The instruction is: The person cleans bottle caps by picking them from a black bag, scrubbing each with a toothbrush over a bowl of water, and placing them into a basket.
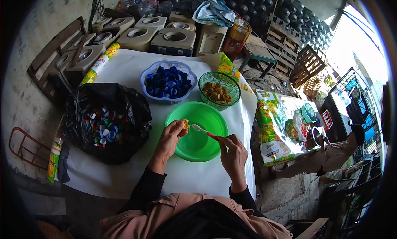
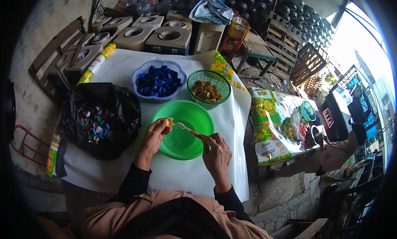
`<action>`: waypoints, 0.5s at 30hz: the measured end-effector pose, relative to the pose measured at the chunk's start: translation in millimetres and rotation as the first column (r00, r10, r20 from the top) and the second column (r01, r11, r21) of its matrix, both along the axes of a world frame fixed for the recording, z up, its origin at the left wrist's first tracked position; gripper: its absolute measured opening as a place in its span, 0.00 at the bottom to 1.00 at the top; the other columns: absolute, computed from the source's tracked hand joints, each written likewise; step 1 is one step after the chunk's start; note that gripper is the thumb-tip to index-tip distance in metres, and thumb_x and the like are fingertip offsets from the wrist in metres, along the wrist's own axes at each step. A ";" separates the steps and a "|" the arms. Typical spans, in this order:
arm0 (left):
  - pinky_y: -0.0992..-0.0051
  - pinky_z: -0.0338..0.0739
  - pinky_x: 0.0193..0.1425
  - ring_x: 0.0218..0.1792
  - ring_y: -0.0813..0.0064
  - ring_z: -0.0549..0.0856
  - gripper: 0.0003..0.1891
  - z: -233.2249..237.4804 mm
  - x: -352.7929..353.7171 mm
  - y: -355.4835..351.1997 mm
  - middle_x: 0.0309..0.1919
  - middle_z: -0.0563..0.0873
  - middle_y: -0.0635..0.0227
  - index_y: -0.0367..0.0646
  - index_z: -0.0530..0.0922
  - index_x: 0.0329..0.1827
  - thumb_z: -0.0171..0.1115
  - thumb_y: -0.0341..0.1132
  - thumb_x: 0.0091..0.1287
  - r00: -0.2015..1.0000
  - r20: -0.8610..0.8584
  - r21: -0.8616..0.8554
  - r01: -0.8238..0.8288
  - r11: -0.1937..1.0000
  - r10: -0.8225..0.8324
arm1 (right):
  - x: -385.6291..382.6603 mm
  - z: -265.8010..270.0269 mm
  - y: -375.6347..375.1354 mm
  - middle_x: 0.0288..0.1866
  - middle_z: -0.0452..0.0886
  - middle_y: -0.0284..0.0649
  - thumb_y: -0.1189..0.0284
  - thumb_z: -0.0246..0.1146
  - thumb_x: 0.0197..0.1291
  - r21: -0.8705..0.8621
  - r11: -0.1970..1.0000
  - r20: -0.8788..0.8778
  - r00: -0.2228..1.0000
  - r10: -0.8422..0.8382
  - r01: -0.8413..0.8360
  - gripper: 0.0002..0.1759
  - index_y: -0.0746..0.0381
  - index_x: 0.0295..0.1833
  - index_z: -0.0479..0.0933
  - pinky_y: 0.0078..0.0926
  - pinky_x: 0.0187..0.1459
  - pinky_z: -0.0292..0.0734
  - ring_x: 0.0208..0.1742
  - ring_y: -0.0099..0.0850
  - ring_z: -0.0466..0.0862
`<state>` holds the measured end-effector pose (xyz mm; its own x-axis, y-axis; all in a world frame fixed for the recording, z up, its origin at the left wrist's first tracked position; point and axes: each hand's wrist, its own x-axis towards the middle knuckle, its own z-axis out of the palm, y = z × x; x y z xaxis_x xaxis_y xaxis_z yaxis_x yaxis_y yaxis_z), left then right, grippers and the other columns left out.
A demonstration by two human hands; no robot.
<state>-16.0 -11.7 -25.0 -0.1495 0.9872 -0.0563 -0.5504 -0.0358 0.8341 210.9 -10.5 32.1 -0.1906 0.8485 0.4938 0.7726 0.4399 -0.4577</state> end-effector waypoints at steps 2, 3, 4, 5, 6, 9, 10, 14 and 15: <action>0.83 0.80 0.51 0.43 0.83 0.84 0.14 -1.1 0.8 1.1 0.46 0.85 0.70 0.36 0.81 0.59 0.57 0.37 0.80 1.000 0.017 -0.006 0.019 1.000 -0.019 | 3.6 4.1 -4.8 0.34 0.82 0.34 0.69 0.70 0.63 -0.003 1.000 -0.039 0.999 0.029 -0.029 0.09 0.50 0.48 0.89 0.32 0.32 0.75 0.32 0.35 0.84; 0.84 0.80 0.50 0.42 0.84 0.83 0.14 -2.1 0.9 3.0 0.46 0.86 0.70 0.36 0.81 0.58 0.57 0.37 0.80 0.999 0.017 -0.007 0.036 0.999 -0.036 | 3.2 5.7 -6.2 0.34 0.83 0.34 0.69 0.70 0.63 -0.011 0.999 -0.057 0.997 0.046 -0.046 0.09 0.50 0.48 0.89 0.32 0.32 0.74 0.31 0.35 0.84; 0.84 0.80 0.49 0.41 0.84 0.83 0.14 -3.4 2.1 2.2 0.45 0.86 0.70 0.36 0.82 0.58 0.56 0.37 0.80 0.998 0.018 -0.017 0.054 0.998 -0.054 | 3.0 5.2 -9.1 0.35 0.83 0.34 0.69 0.71 0.63 -0.026 0.998 -0.076 0.995 0.061 -0.063 0.09 0.50 0.48 0.89 0.31 0.31 0.74 0.31 0.35 0.84; 0.85 0.79 0.48 0.40 0.85 0.83 0.14 -4.1 3.9 1.1 0.44 0.86 0.70 0.36 0.82 0.58 0.56 0.37 0.80 0.997 0.014 -0.036 0.073 0.997 -0.073 | 1.4 2.2 -7.7 0.35 0.83 0.34 0.70 0.71 0.62 0.015 0.998 -0.068 0.996 0.061 -0.060 0.09 0.50 0.48 0.90 0.31 0.31 0.75 0.29 0.34 0.84; 0.85 0.79 0.47 0.39 0.85 0.82 0.14 -2.7 4.4 1.8 0.44 0.86 0.71 0.36 0.82 0.58 0.56 0.37 0.80 0.996 0.008 -0.052 0.086 0.995 -0.086 | 1.6 1.8 -8.4 0.35 0.83 0.34 0.70 0.71 0.62 -0.008 0.997 -0.076 0.994 0.079 -0.080 0.09 0.50 0.48 0.90 0.31 0.31 0.75 0.30 0.34 0.84; 0.85 0.78 0.44 0.37 0.87 0.81 0.14 -3.2 -1.5 0.2 0.42 0.86 0.72 0.36 0.83 0.56 0.55 0.37 0.81 0.996 0.027 -0.077 0.083 0.994 -0.081 | 5.0 2.2 -6.7 0.35 0.83 0.33 0.70 0.71 0.62 -0.038 0.990 -0.090 0.987 0.132 -0.136 0.09 0.49 0.47 0.90 0.31 0.32 0.75 0.30 0.34 0.84; 0.85 0.78 0.43 0.36 0.87 0.80 0.14 -2.8 -2.3 1.1 0.41 0.86 0.72 0.36 0.83 0.55 0.55 0.37 0.81 0.996 0.040 -0.079 0.082 0.993 -0.079 | 7.6 2.7 -3.5 0.35 0.83 0.33 0.70 0.71 0.62 -0.023 0.990 -0.087 0.987 0.138 -0.140 0.09 0.49 0.47 0.90 0.31 0.32 0.75 0.31 0.34 0.84; 0.85 0.76 0.43 0.36 0.88 0.79 0.13 3.7 2.6 0.9 0.40 0.85 0.75 0.39 0.84 0.54 0.56 0.39 0.80 0.994 -0.001 -0.113 0.108 0.988 -0.109 | 4.4 9.9 -1.1 0.36 0.83 0.30 0.70 0.71 0.61 0.063 0.995 0.003 0.997 0.082 -0.082 0.10 0.46 0.48 0.90 0.32 0.34 0.76 0.37 0.32 0.85; 0.84 0.75 0.44 0.36 0.89 0.78 0.13 3.9 4.0 1.1 0.38 0.84 0.76 0.41 0.84 0.54 0.57 0.40 0.80 0.996 -0.029 -0.107 0.079 0.991 -0.083 | 4.9 9.7 -1.2 0.36 0.83 0.29 0.70 0.71 0.61 0.039 0.995 0.002 0.995 0.097 -0.097 0.10 0.46 0.47 0.90 0.32 0.34 0.76 0.36 0.32 0.85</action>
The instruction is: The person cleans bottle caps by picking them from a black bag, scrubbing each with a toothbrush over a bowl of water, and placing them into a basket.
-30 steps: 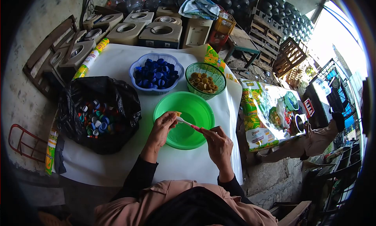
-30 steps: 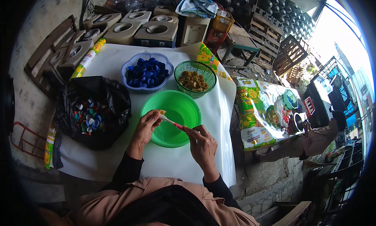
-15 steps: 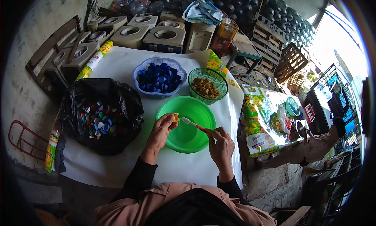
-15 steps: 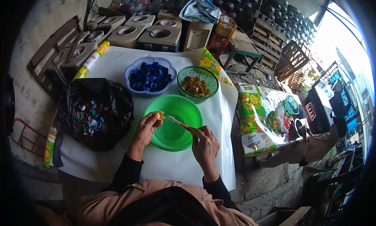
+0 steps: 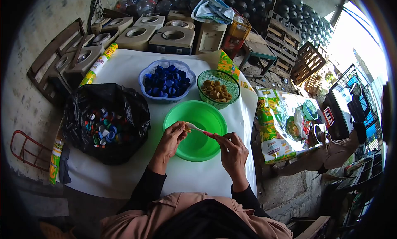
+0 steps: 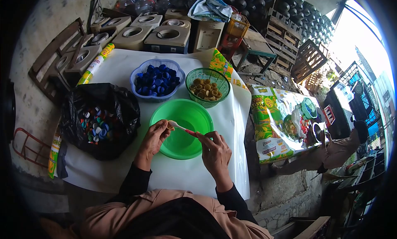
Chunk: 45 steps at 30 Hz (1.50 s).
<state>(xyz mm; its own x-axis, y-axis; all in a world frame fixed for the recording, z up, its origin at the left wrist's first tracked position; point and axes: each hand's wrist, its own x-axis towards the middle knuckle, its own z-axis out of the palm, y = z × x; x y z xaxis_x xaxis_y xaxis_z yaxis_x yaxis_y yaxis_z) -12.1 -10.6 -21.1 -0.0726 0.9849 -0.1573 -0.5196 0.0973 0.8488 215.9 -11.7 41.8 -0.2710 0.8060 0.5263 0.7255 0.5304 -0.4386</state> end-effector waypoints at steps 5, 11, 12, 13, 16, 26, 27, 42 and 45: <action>0.83 0.74 0.45 0.37 0.88 0.77 0.13 -5.0 -0.4 -0.3 0.39 0.83 0.77 0.41 0.84 0.54 0.58 0.39 0.80 0.991 -0.123 0.035 -0.042 0.998 0.046 | 1.6 -3.5 1.2 0.36 0.82 0.29 0.70 0.71 0.61 -0.088 0.996 -0.038 0.999 0.026 -0.030 0.10 0.47 0.47 0.91 0.32 0.33 0.76 0.36 0.30 0.85; 0.82 0.75 0.50 0.40 0.85 0.78 0.13 0.8 -3.2 3.5 0.45 0.83 0.73 0.41 0.82 0.59 0.57 0.37 0.80 0.965 -0.215 0.160 -0.119 0.980 0.152 | 1.4 -24.6 18.2 0.36 0.82 0.31 0.73 0.69 0.61 -0.021 0.996 0.245 0.967 -0.077 0.085 0.12 0.46 0.48 0.91 0.31 0.34 0.77 0.36 0.33 0.83; 0.81 0.76 0.51 0.42 0.84 0.79 0.13 0.6 -2.7 2.1 0.45 0.83 0.72 0.40 0.82 0.59 0.57 0.36 0.80 0.973 -0.180 0.152 -0.121 0.981 0.148 | -1.3 -24.2 15.4 0.37 0.81 0.31 0.74 0.68 0.60 -0.051 0.997 0.293 0.955 -0.046 0.064 0.13 0.46 0.47 0.91 0.32 0.36 0.77 0.36 0.34 0.82; 0.80 0.77 0.52 0.43 0.84 0.79 0.13 1.2 -3.0 2.7 0.46 0.83 0.71 0.40 0.82 0.60 0.57 0.36 0.80 0.979 -0.144 0.149 -0.124 0.981 0.146 | -1.3 -22.6 14.3 0.37 0.81 0.31 0.74 0.68 0.60 -0.075 0.997 0.268 0.963 -0.014 0.036 0.13 0.46 0.46 0.91 0.32 0.36 0.77 0.36 0.34 0.82; 0.79 0.79 0.55 0.44 0.83 0.81 0.13 2.3 -5.4 1.5 0.47 0.83 0.70 0.41 0.82 0.61 0.56 0.35 0.80 0.992 -0.049 0.093 -0.115 0.989 0.120 | 1.0 -20.6 12.7 0.36 0.82 0.32 0.72 0.68 0.63 -0.088 0.996 0.153 0.988 0.011 0.002 0.10 0.47 0.46 0.91 0.32 0.35 0.77 0.37 0.34 0.84; 0.84 0.78 0.52 0.41 0.86 0.81 0.15 -0.6 -2.8 0.1 0.44 0.85 0.75 0.41 0.83 0.60 0.56 0.38 0.80 0.999 -0.043 0.006 -0.004 1.000 0.004 | 2.1 -5.0 1.7 0.38 0.82 0.31 0.69 0.69 0.64 -0.155 0.987 -0.055 0.998 0.025 -0.034 0.10 0.48 0.50 0.89 0.34 0.35 0.77 0.37 0.34 0.85; 0.84 0.77 0.52 0.41 0.87 0.81 0.15 1.6 -2.7 -0.7 0.43 0.84 0.76 0.41 0.83 0.60 0.56 0.38 0.80 0.999 -0.045 -0.006 0.011 1.000 -0.011 | 2.1 -4.2 2.2 0.38 0.82 0.31 0.69 0.69 0.64 -0.149 0.989 -0.052 0.999 0.013 -0.021 0.10 0.48 0.50 0.89 0.34 0.35 0.76 0.37 0.34 0.85; 0.77 0.83 0.53 0.48 0.80 0.85 0.16 -3.9 8.2 1.9 0.50 0.85 0.69 0.38 0.81 0.59 0.69 0.25 0.68 0.867 -0.427 0.231 -0.169 0.958 0.256 | -1.2 -22.0 11.2 0.36 0.82 0.32 0.73 0.68 0.62 -0.077 0.995 0.114 0.992 -0.051 0.060 0.10 0.50 0.47 0.90 0.34 0.34 0.76 0.35 0.35 0.84; 0.77 0.84 0.51 0.48 0.78 0.86 0.17 -3.9 7.8 -0.1 0.49 0.86 0.66 0.37 0.81 0.58 0.70 0.25 0.67 0.812 -0.522 0.240 -0.153 0.959 0.260 | 2.3 -5.2 -0.1 0.35 0.83 0.35 0.68 0.69 0.65 -0.146 0.983 -0.066 0.990 -0.124 0.114 0.08 0.51 0.47 0.90 0.34 0.33 0.75 0.34 0.35 0.85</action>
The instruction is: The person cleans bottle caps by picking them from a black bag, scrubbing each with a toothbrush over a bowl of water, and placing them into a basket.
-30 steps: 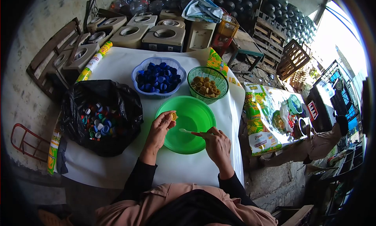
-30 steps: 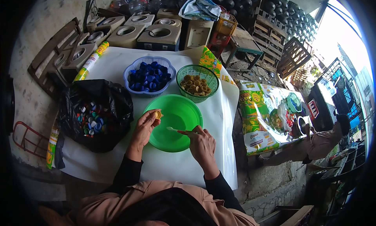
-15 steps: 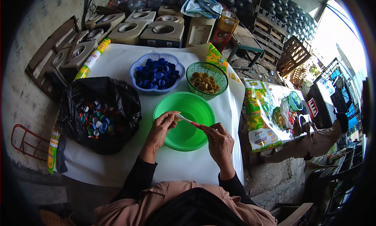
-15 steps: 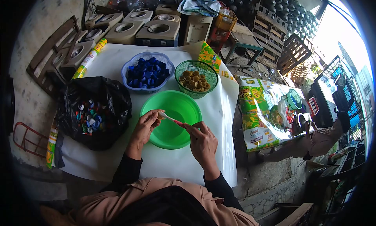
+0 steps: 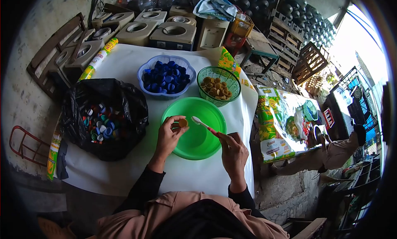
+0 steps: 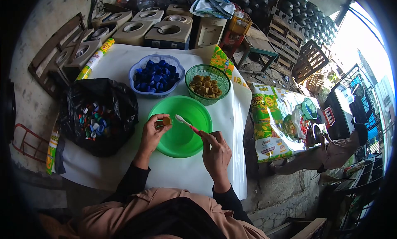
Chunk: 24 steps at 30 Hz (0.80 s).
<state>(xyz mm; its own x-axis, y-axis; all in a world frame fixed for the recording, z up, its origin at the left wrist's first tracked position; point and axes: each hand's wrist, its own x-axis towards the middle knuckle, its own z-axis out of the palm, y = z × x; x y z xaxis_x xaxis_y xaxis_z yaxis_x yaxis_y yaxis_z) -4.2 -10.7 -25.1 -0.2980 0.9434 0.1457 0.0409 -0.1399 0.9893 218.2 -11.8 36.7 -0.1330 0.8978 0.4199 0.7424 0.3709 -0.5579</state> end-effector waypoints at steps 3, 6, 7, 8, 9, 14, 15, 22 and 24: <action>0.77 0.85 0.51 0.47 0.76 0.87 0.18 -2.3 0.0 2.6 0.49 0.86 0.64 0.38 0.81 0.59 0.71 0.25 0.66 0.999 -0.035 0.012 0.040 0.999 -0.040 | 3.2 -3.3 -3.9 0.36 0.83 0.35 0.69 0.69 0.65 0.012 0.998 -0.001 0.998 0.058 -0.057 0.08 0.52 0.48 0.89 0.32 0.32 0.74 0.32 0.35 0.85; 0.77 0.83 0.51 0.46 0.78 0.86 0.17 1.6 2.8 -1.8 0.43 0.87 0.66 0.38 0.82 0.58 0.70 0.22 0.65 0.991 -0.135 0.031 0.013 0.999 -0.009 | 5.4 -10.3 -0.6 0.36 0.83 0.35 0.70 0.69 0.65 0.019 1.000 0.010 1.000 -0.005 0.005 0.08 0.52 0.48 0.89 0.31 0.31 0.74 0.32 0.34 0.84; 0.78 0.81 0.51 0.45 0.78 0.86 0.17 4.3 4.6 -1.4 0.40 0.87 0.68 0.37 0.82 0.57 0.69 0.21 0.65 0.984 -0.177 0.048 -0.009 0.999 0.018 | 5.1 -7.2 -1.4 0.36 0.83 0.35 0.70 0.69 0.65 -0.001 1.000 -0.046 0.999 0.022 -0.022 0.08 0.52 0.48 0.89 0.31 0.32 0.74 0.31 0.34 0.84; 0.78 0.81 0.52 0.45 0.78 0.86 0.17 4.9 5.3 -1.7 0.40 0.87 0.67 0.38 0.82 0.57 0.69 0.20 0.65 0.989 -0.146 0.052 -0.009 0.999 0.016 | 5.0 -5.7 -2.8 0.36 0.83 0.35 0.70 0.69 0.65 -0.022 0.999 -0.102 0.994 0.045 -0.047 0.08 0.51 0.48 0.89 0.31 0.32 0.74 0.31 0.34 0.84; 0.77 0.81 0.52 0.46 0.78 0.86 0.18 5.0 6.1 -2.2 0.41 0.87 0.67 0.38 0.82 0.58 0.69 0.20 0.65 0.993 -0.114 0.055 -0.005 0.998 0.011 | 4.0 -6.2 -3.3 0.35 0.83 0.35 0.69 0.69 0.65 -0.018 0.998 -0.075 0.996 0.054 -0.056 0.08 0.51 0.48 0.89 0.31 0.32 0.74 0.31 0.34 0.84; 0.76 0.82 0.53 0.46 0.76 0.88 0.19 5.0 7.3 -1.8 0.42 0.88 0.65 0.39 0.82 0.58 0.69 0.20 0.64 0.994 -0.109 0.058 -0.019 0.998 0.025 | 3.3 -7.8 -0.2 0.35 0.82 0.35 0.69 0.69 0.65 -0.014 1.000 -0.059 0.998 0.006 -0.007 0.08 0.51 0.48 0.89 0.31 0.33 0.74 0.31 0.34 0.84; 0.76 0.82 0.53 0.45 0.76 0.88 0.18 5.9 8.4 -2.5 0.43 0.89 0.64 0.39 0.82 0.58 0.69 0.20 0.64 0.990 -0.138 0.055 -0.028 0.998 0.036 | 3.5 -7.3 -0.7 0.34 0.82 0.35 0.69 0.69 0.65 -0.018 0.999 -0.051 0.998 0.030 -0.031 0.08 0.51 0.48 0.90 0.31 0.33 0.74 0.31 0.34 0.84; 0.75 0.83 0.52 0.45 0.75 0.89 0.15 2.3 11.4 -2.6 0.43 0.90 0.62 0.38 0.83 0.55 0.69 0.21 0.65 0.948 -0.307 0.063 -0.063 0.996 0.080 | -4.1 -23.2 17.5 0.35 0.82 0.34 0.72 0.67 0.64 0.018 1.000 0.285 0.959 0.003 -0.009 0.10 0.48 0.47 0.90 0.34 0.33 0.76 0.34 0.35 0.84; 0.75 0.83 0.52 0.44 0.75 0.90 0.14 3.1 13.4 -2.7 0.42 0.90 0.62 0.37 0.83 0.54 0.69 0.21 0.65 0.945 -0.317 0.075 -0.063 0.995 0.084 | -6.1 -30.3 21.8 0.35 0.82 0.34 0.74 0.66 0.62 0.021 0.999 0.331 0.943 0.039 -0.049 0.11 0.49 0.46 0.90 0.35 0.33 0.77 0.35 0.36 0.84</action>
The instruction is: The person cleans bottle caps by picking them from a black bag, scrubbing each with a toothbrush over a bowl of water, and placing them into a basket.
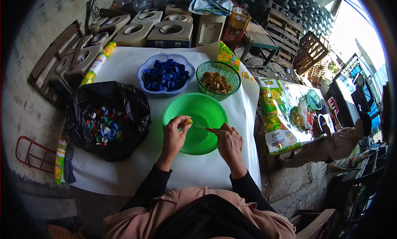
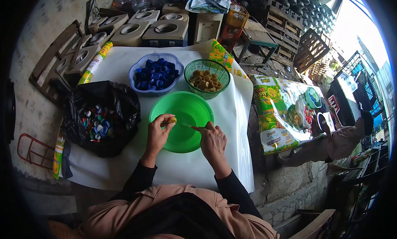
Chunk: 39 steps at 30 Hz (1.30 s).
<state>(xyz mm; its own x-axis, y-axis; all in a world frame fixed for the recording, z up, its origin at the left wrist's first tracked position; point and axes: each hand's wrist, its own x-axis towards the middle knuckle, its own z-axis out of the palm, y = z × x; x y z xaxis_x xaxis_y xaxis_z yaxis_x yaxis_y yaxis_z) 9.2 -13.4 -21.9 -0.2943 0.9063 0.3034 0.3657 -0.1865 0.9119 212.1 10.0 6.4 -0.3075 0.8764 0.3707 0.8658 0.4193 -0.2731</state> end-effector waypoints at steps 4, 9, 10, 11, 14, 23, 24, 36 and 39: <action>0.74 0.83 0.50 0.43 0.74 0.90 0.14 -8.9 0.4 2.1 0.41 0.90 0.61 0.36 0.82 0.55 0.69 0.22 0.66 0.999 0.032 0.029 -0.032 0.999 0.031 | 2.3 13.7 -5.4 0.35 0.82 0.35 0.72 0.67 0.64 -0.021 1.000 -0.152 0.988 0.005 -0.008 0.10 0.50 0.47 0.90 0.35 0.33 0.76 0.34 0.36 0.84; 0.74 0.83 0.49 0.43 0.73 0.90 0.16 1.0 1.2 -0.9 0.42 0.91 0.61 0.37 0.80 0.56 0.69 0.23 0.66 1.000 -0.009 -0.022 -0.025 0.999 0.025 | 6.5 26.0 -24.1 0.34 0.82 0.36 0.67 0.67 0.67 -0.041 0.999 -0.313 0.949 0.019 -0.034 0.08 0.52 0.47 0.89 0.34 0.32 0.75 0.31 0.37 0.84; 0.73 0.83 0.49 0.43 0.73 0.91 0.16 1.1 1.6 -0.6 0.42 0.91 0.61 0.37 0.80 0.56 0.69 0.23 0.66 1.000 -0.013 -0.023 -0.019 1.000 0.018 | 7.5 24.0 -24.8 0.34 0.82 0.35 0.67 0.67 0.67 -0.044 0.998 -0.311 0.950 0.025 -0.040 0.08 0.52 0.47 0.89 0.34 0.32 0.75 0.31 0.37 0.84; 0.73 0.83 0.49 0.42 0.71 0.91 0.16 0.0 1.9 -1.0 0.42 0.90 0.60 0.37 0.80 0.56 0.69 0.22 0.66 1.000 -0.023 -0.022 -0.015 1.000 0.014 | 8.0 25.8 -23.5 0.34 0.82 0.34 0.66 0.67 0.67 -0.043 0.999 -0.284 0.959 -0.014 0.002 0.08 0.51 0.47 0.89 0.34 0.32 0.75 0.32 0.37 0.84; 0.71 0.84 0.47 0.41 0.68 0.91 0.16 -3.6 2.4 1.4 0.40 0.90 0.60 0.37 0.78 0.55 0.68 0.22 0.66 0.998 -0.064 0.002 -0.012 1.000 0.012 | 10.6 29.0 -21.6 0.35 0.82 0.34 0.65 0.67 0.67 -0.058 0.998 -0.339 0.941 -0.022 0.003 0.08 0.51 0.46 0.90 0.34 0.32 0.75 0.32 0.37 0.85; 0.74 0.84 0.48 0.41 0.72 0.90 0.14 3.9 -0.4 -1.5 0.41 0.90 0.60 0.36 0.79 0.54 0.69 0.24 0.67 0.999 -0.030 -0.037 0.018 0.999 -0.019 | 3.0 2.5 1.5 0.36 0.81 0.35 0.71 0.67 0.63 -0.063 0.998 -0.033 0.999 0.013 -0.015 0.10 0.49 0.47 0.90 0.36 0.34 0.77 0.39 0.36 0.86; 0.74 0.83 0.48 0.41 0.73 0.90 0.14 0.1 -2.3 -0.7 0.42 0.90 0.60 0.35 0.79 0.54 0.69 0.24 0.67 0.999 0.004 -0.029 0.038 0.999 -0.038 | 2.7 3.3 1.5 0.36 0.81 0.34 0.71 0.67 0.63 -0.082 0.996 0.001 0.999 0.045 -0.044 0.10 0.49 0.47 0.90 0.36 0.34 0.77 0.39 0.36 0.86; 0.78 0.82 0.52 0.45 0.78 0.87 0.12 -2.7 -11.5 4.0 0.44 0.88 0.62 0.32 0.78 0.54 0.65 0.24 0.71 0.966 0.245 -0.041 0.092 0.995 -0.079 | 10.2 16.3 -6.1 0.34 0.82 0.33 0.67 0.67 0.66 -0.015 0.997 -0.201 0.977 -0.075 0.073 0.07 0.49 0.46 0.90 0.35 0.32 0.75 0.31 0.37 0.84; 0.78 0.82 0.52 0.45 0.79 0.87 0.12 2.4 -13.7 1.2 0.45 0.88 0.61 0.33 0.77 0.56 0.64 0.27 0.73 0.921 0.370 -0.070 0.155 0.985 -0.119 | 8.6 3.9 -1.9 0.35 0.82 0.32 0.68 0.67 0.65 0.009 1.000 -0.032 0.999 -0.021 0.021 0.07 0.49 0.46 0.90 0.35 0.33 0.77 0.32 0.37 0.84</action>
